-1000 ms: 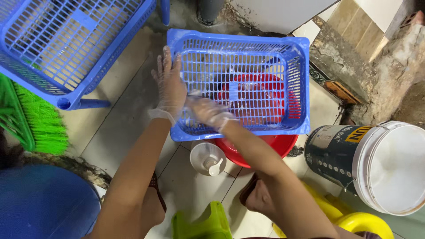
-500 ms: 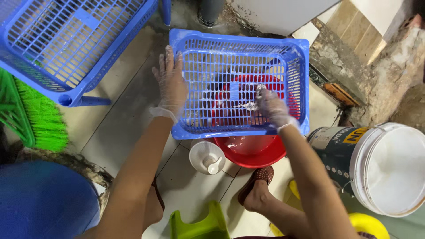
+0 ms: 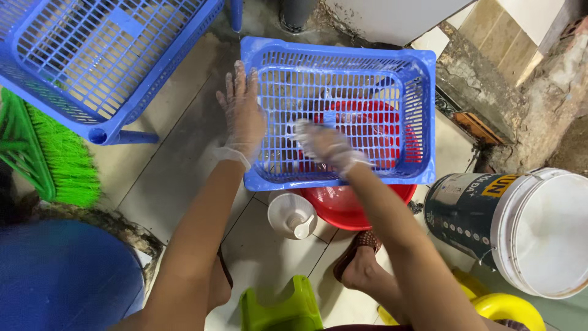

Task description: The person scrubs a blue plastic basket with a soapy cloth, repeatedly dipping the cloth into a red basin of soapy water. The person cleans the interior, sides, and underside of the basket, then rinses it under running water.

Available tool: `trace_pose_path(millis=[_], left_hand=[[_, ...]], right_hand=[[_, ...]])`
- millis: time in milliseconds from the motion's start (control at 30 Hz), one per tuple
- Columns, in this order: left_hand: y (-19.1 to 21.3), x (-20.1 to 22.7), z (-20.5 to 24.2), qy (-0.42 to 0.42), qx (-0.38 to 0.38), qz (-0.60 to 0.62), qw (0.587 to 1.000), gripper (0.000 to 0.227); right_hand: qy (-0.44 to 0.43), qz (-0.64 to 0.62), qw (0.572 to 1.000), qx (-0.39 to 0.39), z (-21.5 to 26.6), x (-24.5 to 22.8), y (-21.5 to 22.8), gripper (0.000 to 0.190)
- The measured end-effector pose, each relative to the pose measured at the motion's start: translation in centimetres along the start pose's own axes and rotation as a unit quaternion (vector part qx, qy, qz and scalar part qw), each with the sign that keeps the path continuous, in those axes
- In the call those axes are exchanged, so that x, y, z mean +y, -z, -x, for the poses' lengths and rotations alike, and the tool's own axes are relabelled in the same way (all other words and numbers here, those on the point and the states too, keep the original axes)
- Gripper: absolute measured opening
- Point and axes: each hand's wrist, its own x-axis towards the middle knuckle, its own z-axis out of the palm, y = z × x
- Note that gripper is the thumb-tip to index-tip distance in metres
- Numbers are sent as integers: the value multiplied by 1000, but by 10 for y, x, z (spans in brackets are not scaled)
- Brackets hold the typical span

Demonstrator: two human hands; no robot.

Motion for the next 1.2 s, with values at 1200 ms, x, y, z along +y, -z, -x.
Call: trace_pose_path(millis=[1200], left_hand=[[-15, -7, -3, -12, 42, -24, 999, 74]], right_hand=[[-241, -146, 955, 90, 24, 66, 4, 37]])
